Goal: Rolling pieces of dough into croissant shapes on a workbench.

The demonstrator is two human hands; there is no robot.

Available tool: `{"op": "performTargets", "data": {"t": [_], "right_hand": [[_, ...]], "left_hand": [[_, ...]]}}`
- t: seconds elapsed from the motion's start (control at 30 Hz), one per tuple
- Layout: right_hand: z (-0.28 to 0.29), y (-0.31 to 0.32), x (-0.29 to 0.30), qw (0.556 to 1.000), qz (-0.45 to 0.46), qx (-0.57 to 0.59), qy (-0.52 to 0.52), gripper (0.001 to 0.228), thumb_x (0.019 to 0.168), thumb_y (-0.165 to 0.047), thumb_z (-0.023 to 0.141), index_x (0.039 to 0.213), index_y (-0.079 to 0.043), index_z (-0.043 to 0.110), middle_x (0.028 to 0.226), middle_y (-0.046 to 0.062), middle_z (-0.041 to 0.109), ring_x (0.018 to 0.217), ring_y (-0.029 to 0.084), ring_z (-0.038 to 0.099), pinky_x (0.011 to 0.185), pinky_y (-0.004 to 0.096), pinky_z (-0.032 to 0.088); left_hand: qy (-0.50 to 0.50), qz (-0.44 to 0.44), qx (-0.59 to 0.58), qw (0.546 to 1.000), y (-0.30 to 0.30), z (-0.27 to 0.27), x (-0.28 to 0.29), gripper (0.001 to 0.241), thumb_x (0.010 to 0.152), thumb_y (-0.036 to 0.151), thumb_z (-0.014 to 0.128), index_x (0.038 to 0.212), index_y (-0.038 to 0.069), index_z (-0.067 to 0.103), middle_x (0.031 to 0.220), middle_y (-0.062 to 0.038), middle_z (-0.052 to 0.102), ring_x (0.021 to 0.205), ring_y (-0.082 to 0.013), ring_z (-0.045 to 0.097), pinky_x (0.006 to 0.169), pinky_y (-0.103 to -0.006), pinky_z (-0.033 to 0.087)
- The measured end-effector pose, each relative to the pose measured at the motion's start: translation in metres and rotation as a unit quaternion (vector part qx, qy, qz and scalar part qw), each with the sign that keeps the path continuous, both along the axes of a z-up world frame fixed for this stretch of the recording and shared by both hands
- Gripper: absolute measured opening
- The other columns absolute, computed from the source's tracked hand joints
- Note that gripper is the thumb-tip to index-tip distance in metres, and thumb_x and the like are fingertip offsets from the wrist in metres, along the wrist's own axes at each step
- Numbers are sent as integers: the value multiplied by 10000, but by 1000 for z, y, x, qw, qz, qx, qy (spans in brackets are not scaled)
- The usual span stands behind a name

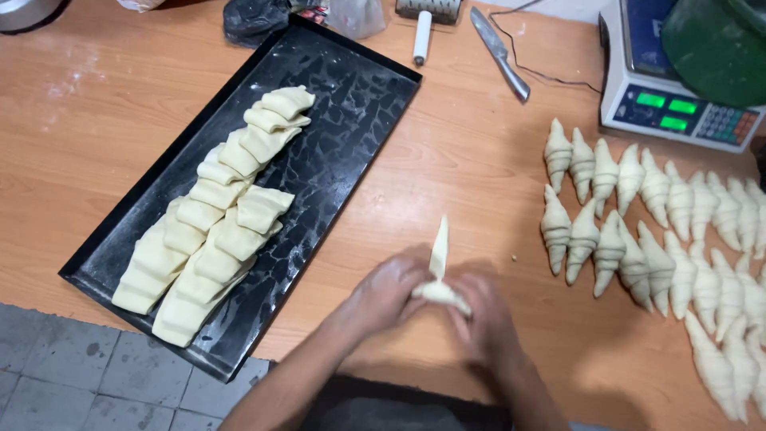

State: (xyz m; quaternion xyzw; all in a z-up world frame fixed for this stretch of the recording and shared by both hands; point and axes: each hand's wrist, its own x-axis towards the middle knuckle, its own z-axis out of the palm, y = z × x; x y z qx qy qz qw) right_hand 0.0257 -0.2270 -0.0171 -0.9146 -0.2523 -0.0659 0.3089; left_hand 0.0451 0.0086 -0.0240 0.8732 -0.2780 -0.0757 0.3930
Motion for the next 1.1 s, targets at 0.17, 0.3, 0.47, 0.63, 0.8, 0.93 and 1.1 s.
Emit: {"op": "performTargets", "data": {"t": [0.17, 0.3, 0.47, 0.63, 0.8, 0.93, 1.1], "right_hand": [[56, 37, -47, 995, -40, -53, -77, 555, 820, -193, 784, 1300, 6, 590, 1306, 196, 630, 1256, 380, 582, 1085, 504, 437], [64, 44, -39, 995, 20, -32, -91, 778, 853, -378, 728, 1379, 134, 471, 1440, 315, 496, 1395, 452, 438, 1179, 557, 293], [55, 34, 31, 991, -47, -93, -81, 797, 853, -393, 743, 1391, 131, 476, 1453, 322, 494, 1364, 456, 467, 1137, 549, 330], [38, 15, 24, 999, -29, 19, -36, 670, 780, -331, 832, 1280, 31, 572, 1228, 236, 631, 1144, 416, 597, 998, 500, 471], [49, 17, -11, 999, 8, -4, 38, 447, 800, -217, 814, 1203, -68, 691, 1163, 158, 707, 1081, 356, 659, 924, 460, 521], [63, 31, -32, 989, 10, -67, -134, 597, 819, -177, 770, 1321, 67, 557, 1348, 225, 623, 1262, 389, 608, 1062, 495, 477], [51, 28, 20, 995, 8, -97, -17, 874, 810, -327, 789, 1445, 155, 433, 1487, 330, 460, 1398, 428, 412, 1149, 533, 283]], "left_hand": [[-237, 55, 175, 954, -6, 13, -66, 563, 954, 305, 621, 1417, -1, 531, 1484, -191, 526, 1476, -338, 413, 1250, -554, 226], [-118, 26, 93, 988, -12, 36, -43, 859, 926, 422, 651, 1468, -170, 345, 1540, -377, 334, 1458, -475, 267, 1188, -572, 173], [-145, 57, 95, 983, -14, 45, 26, 818, 855, 347, 663, 1481, -105, 389, 1535, -287, 420, 1471, -407, 338, 1211, -541, 209], [-33, 48, 2, 998, -2, 33, 20, 559, 896, 305, 719, 1336, -13, 585, 1372, -219, 585, 1366, -379, 496, 1141, -476, 411], [-167, 57, 76, 981, 0, 22, -34, 475, 903, 233, 732, 1281, -26, 605, 1276, -216, 628, 1276, -389, 561, 1155, -579, 413], [-283, 96, 147, 943, -13, 22, -62, 603, 948, 207, 709, 1407, -118, 492, 1498, -332, 511, 1470, -463, 434, 1239, -534, 340], [-100, 69, 79, 989, -24, 68, -4, 893, 839, 296, 720, 1507, -167, 349, 1547, -336, 382, 1451, -467, 310, 1184, -566, 205]]}}
